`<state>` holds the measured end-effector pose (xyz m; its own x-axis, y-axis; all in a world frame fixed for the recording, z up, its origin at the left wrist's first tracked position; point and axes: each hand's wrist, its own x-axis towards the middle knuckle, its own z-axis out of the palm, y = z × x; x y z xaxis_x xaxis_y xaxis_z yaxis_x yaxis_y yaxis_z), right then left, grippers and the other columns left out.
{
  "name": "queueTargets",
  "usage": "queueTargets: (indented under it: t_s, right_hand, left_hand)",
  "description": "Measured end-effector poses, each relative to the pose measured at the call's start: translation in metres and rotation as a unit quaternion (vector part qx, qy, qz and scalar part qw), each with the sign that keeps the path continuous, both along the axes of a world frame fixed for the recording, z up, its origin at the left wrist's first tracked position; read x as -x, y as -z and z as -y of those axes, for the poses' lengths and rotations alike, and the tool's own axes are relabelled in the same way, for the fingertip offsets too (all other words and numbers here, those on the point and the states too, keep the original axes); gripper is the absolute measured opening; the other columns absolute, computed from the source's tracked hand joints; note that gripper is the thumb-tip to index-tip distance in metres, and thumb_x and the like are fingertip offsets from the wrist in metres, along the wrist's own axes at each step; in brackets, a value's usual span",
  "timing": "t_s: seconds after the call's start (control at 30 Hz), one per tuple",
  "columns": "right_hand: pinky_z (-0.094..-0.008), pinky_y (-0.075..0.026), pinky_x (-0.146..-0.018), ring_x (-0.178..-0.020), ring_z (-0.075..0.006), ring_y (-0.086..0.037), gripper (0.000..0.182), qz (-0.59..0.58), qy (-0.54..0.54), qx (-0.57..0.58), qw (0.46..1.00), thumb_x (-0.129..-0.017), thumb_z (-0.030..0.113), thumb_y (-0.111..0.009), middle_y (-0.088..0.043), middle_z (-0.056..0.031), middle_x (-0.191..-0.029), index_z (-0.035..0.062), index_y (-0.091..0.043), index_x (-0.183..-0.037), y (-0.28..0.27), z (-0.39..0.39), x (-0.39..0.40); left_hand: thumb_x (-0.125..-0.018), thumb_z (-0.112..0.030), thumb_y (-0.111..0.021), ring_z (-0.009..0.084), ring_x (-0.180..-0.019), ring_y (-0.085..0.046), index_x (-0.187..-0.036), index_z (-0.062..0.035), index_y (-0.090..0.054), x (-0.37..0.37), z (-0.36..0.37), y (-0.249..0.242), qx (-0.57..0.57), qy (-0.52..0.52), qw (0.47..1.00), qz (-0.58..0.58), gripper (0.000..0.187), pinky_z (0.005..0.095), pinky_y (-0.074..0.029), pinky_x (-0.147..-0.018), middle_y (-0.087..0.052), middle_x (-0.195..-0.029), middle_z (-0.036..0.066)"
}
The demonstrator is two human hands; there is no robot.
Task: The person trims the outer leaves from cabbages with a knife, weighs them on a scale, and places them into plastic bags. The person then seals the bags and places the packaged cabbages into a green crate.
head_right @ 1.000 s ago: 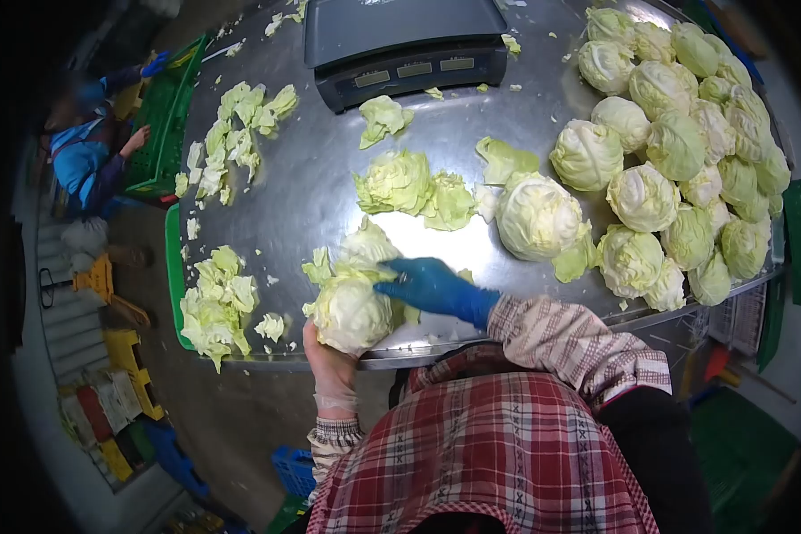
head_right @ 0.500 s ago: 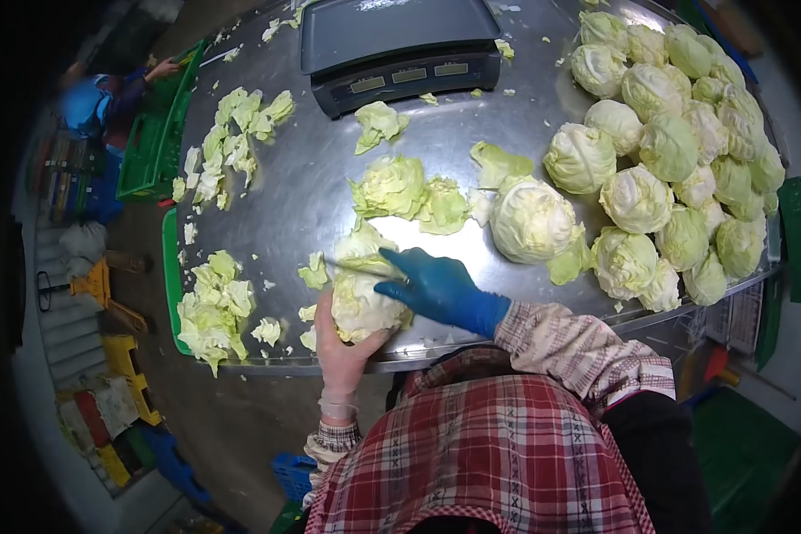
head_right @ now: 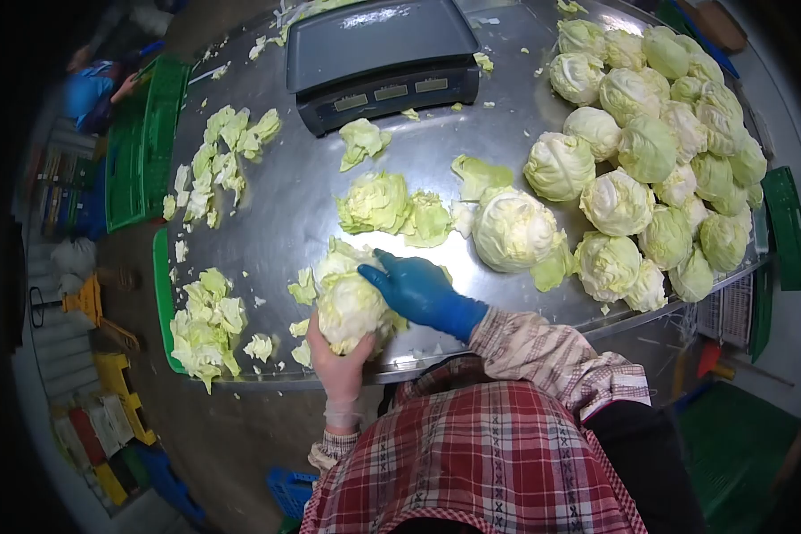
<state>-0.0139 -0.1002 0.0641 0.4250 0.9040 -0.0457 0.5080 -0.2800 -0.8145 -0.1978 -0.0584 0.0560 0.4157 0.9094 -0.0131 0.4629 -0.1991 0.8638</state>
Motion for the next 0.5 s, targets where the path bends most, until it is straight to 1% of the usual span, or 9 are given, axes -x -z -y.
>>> queueTargets:
  t_s: [0.07,0.17,0.23,0.27,0.33,0.37,0.4,0.43,0.5]
  right_hand:
    - [-0.0381,-0.049,-0.063,-0.065,-0.0333,-0.062,0.053,-0.03,0.017,-0.049,0.998,-0.088,0.043,-0.054,-0.062,-0.0218,-0.071,-0.0079,-0.059,-0.101,0.005,-0.006,-0.011]
    - [-0.0349,-0.047,-0.062,-0.064,-0.0262,-0.061,0.041,-0.045,-0.037,0.098,0.993,-0.083,0.036,-0.064,-0.063,-0.0177,-0.072,-0.0032,-0.063,-0.096,-0.001,-0.012,-0.008]
    - [-0.0343,-0.045,-0.059,-0.061,-0.0212,-0.059,0.037,-0.153,-0.009,0.005,0.988,-0.081,0.034,-0.066,-0.062,-0.0156,-0.069,-0.0035,-0.062,-0.083,0.002,-0.013,0.007]
    - [-0.0334,-0.044,-0.057,-0.061,-0.0159,-0.057,0.032,-0.117,-0.006,-0.008,0.993,-0.081,0.029,-0.065,-0.06,-0.0136,-0.065,-0.0026,-0.061,-0.08,0.003,-0.014,0.014]
    - [-0.033,-0.044,-0.057,-0.06,-0.0162,-0.057,0.031,-0.165,0.029,0.007,0.986,-0.081,0.029,-0.065,-0.06,-0.0134,-0.065,-0.0025,-0.061,-0.08,0.009,-0.016,0.008]
    - [-0.0327,-0.044,-0.056,-0.059,-0.0164,-0.057,0.031,-0.202,0.064,0.017,0.977,-0.081,0.028,-0.065,-0.06,-0.0132,-0.065,-0.0023,-0.061,-0.081,0.013,-0.019,-0.005]
    - [-0.0372,-0.049,-0.06,-0.071,-0.0298,-0.065,0.038,-0.077,0.094,0.02,0.992,-0.078,0.032,-0.067,-0.063,-0.0183,-0.072,-0.0007,-0.06,-0.096,0.032,-0.024,-0.022]
    - [-0.038,-0.05,-0.062,-0.072,-0.0281,-0.065,0.06,-0.015,0.067,0.101,0.993,-0.074,0.043,-0.069,-0.064,-0.0172,-0.079,-0.0036,-0.055,-0.11,0.027,-0.026,-0.037]
    - [-0.0349,-0.05,-0.064,-0.069,-0.0244,-0.064,0.074,0.049,0.051,0.047,0.996,-0.07,0.047,-0.073,-0.063,-0.013,-0.074,-0.0014,-0.05,-0.121,0.021,-0.019,-0.018]
  left_hand:
    - [-0.061,-0.021,-0.081,0.0295,-0.109,-0.049,-0.13,0.0035,-0.035,0.02,-0.004,0.013,0.078,-0.003,0.995,0.06,0.086,0.0379,-0.041,-0.093,-0.047,-0.12,0.019]
    - [-0.061,-0.016,-0.079,0.0259,-0.114,-0.047,-0.133,0.0031,-0.031,0.034,-0.012,-0.004,0.161,0.024,0.984,0.074,0.089,0.0357,-0.039,-0.096,-0.044,-0.124,0.016]
    - [-0.061,-0.019,-0.08,0.0301,-0.117,-0.044,-0.134,0.003,-0.03,0.036,-0.01,-0.017,0.126,0.027,0.99,0.062,0.091,0.0389,-0.038,-0.098,-0.041,-0.128,0.02]
    - [-0.061,-0.019,-0.08,0.0301,-0.117,-0.044,-0.134,0.003,-0.03,0.035,-0.011,-0.017,0.126,0.021,0.99,0.058,0.091,0.0389,-0.038,-0.098,-0.041,-0.128,0.02]
    - [-0.06,-0.022,-0.082,0.0351,-0.121,-0.04,-0.134,0.0031,-0.03,0.033,-0.013,-0.017,-0.037,0.126,0.989,-0.066,0.094,0.0422,-0.035,-0.1,-0.037,-0.131,0.024]
    - [-0.06,-0.022,-0.082,0.0351,-0.121,-0.04,-0.134,0.0031,-0.03,0.032,-0.01,-0.017,-0.037,0.121,0.99,-0.067,0.094,0.0422,-0.035,-0.1,-0.037,-0.131,0.024]
    - [-0.058,-0.023,-0.082,0.0367,-0.122,-0.039,-0.134,0.0032,-0.03,0.03,-0.01,-0.017,-0.014,0.101,0.993,-0.061,0.096,0.0431,-0.034,-0.101,-0.037,-0.131,0.025]
    - [-0.057,-0.025,-0.083,0.0384,-0.122,-0.037,-0.134,0.0033,-0.03,0.029,-0.01,-0.017,0.012,0.084,0.995,-0.057,0.097,0.0441,-0.033,-0.101,-0.037,-0.131,0.026]
    - [-0.057,-0.025,-0.083,0.0381,-0.122,-0.038,-0.134,0.0033,-0.031,0.029,-0.01,-0.017,0.005,0.086,0.994,-0.061,0.097,0.0438,-0.034,-0.101,-0.037,-0.13,0.025]
